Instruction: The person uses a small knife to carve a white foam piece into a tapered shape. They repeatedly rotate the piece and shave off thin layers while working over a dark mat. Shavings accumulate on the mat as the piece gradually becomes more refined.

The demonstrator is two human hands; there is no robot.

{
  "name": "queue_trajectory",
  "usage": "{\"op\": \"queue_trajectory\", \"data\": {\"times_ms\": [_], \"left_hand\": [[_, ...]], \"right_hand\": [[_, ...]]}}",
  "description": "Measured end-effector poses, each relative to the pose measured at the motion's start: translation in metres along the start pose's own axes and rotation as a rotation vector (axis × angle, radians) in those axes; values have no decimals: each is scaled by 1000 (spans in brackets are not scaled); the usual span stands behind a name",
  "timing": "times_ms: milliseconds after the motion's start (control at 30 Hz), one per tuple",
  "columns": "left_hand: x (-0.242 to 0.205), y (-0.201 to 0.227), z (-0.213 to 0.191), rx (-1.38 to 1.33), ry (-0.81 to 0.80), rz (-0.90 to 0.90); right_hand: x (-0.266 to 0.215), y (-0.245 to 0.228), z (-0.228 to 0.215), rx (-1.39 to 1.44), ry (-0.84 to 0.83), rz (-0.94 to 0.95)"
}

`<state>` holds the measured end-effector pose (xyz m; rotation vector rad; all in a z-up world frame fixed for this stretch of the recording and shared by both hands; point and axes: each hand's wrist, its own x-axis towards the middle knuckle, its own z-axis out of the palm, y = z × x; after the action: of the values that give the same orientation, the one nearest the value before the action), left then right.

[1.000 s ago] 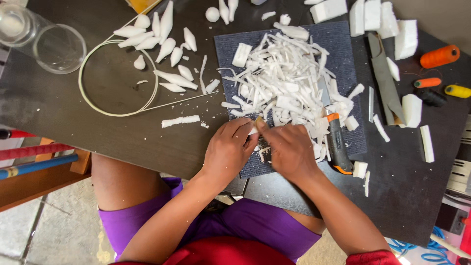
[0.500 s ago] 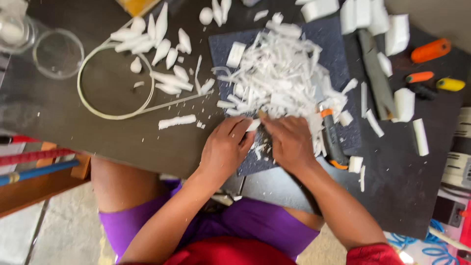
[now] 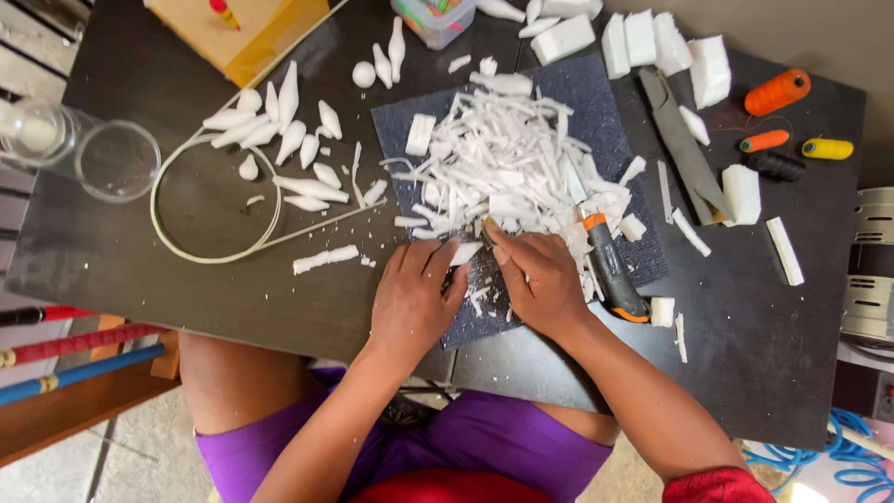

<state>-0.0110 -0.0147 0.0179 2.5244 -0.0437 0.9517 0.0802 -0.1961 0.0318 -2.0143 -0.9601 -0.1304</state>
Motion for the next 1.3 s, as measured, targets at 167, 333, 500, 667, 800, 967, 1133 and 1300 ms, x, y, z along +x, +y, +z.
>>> {"op": "queue_trajectory", "data": {"times_ms": [167,333,500,667,800,967,1133,1300], "left_hand": [[-2,-1,4,11,-28,-17],[-6,-2,5,39,-46,-4],[-6,0,0,43,-86,15],[-8,0,3,65,-89,7],[-14,-1,5,73,-96,-3],[-12,-1,5,88,-91,14],[-15,-4,11,94,-58,14],[-11,-1,6,143,-72,3]], "right_hand": [[5,-2,1,-77,-43,-156],[6,-4,4,-164,-89,-223],[5,1,1,-22,-191,-171],[11,0,-3,-35,-248,-143],[16,-14,-10,50,-296,-126],[11,-4,-4,-13,-279,-132],[11,-1,-1,-93,-260,-74],[2,12,3,53,-168,-3]]}}
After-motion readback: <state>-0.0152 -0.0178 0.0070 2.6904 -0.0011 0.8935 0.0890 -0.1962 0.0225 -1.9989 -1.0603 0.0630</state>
